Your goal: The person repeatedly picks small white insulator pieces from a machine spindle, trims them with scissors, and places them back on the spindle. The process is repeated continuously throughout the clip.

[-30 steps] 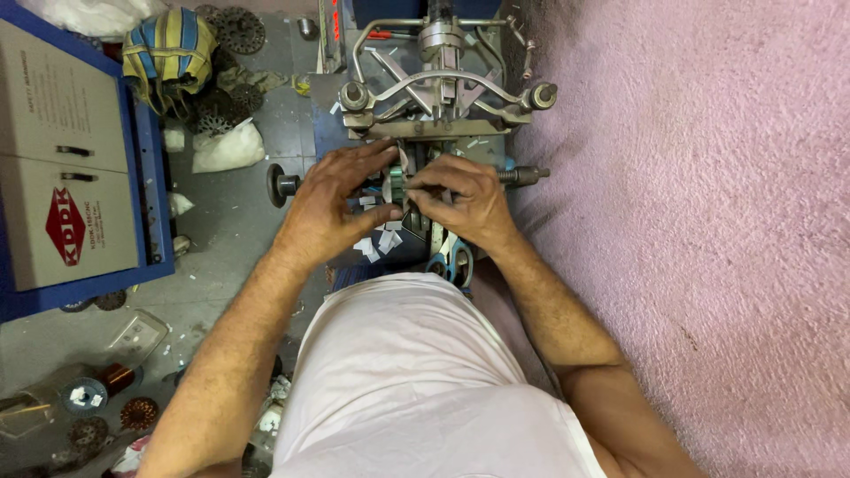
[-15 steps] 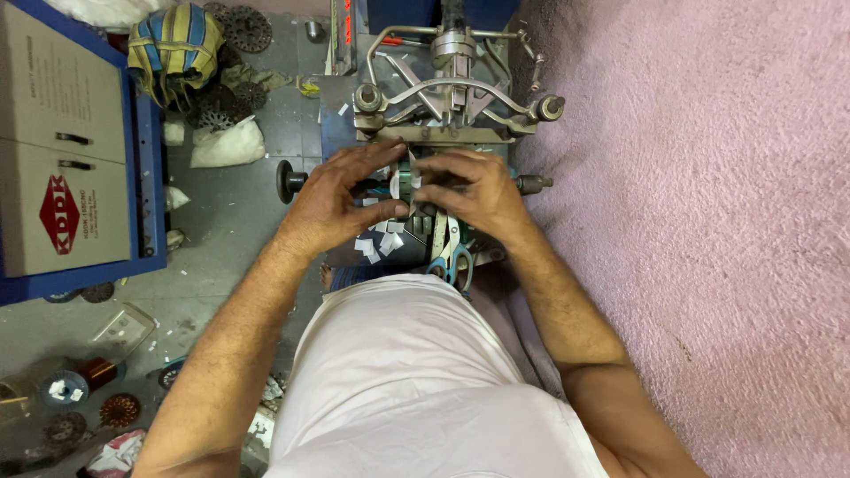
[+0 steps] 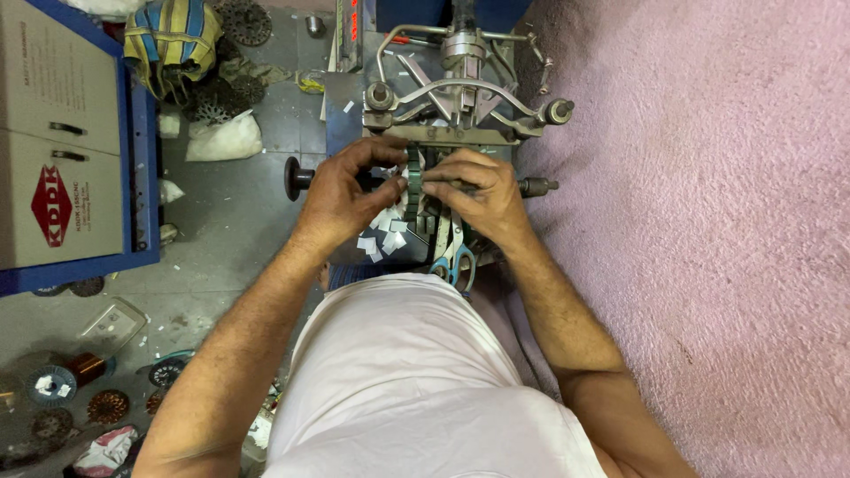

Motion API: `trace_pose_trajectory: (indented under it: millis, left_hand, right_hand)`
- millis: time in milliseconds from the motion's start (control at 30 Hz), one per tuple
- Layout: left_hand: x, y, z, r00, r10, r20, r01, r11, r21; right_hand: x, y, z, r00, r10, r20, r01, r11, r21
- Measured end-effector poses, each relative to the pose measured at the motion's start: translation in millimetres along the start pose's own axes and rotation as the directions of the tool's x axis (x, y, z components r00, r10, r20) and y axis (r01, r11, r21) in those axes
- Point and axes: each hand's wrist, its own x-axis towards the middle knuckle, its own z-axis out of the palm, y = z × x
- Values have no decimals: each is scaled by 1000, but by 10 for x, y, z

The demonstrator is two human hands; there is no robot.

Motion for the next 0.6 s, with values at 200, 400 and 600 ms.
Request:
trace_pose_trajectory:
  millis: [200,400,600]
  left_hand:
    - [5,-25,-29,1000,-14,0,14,999,31]
    - [14,-2,-65,999,35,14,-36,997,67]
    - [16,55,-68,984,-166,59,167,986,-15]
  right_hand:
    - [5,-41,23,999,-42,-1,42,999,4]
    - [-43,-65,104,998,-37,-51,34,998,-54]
    - [-109,-99,194,989,-86,-121,67,985,-157]
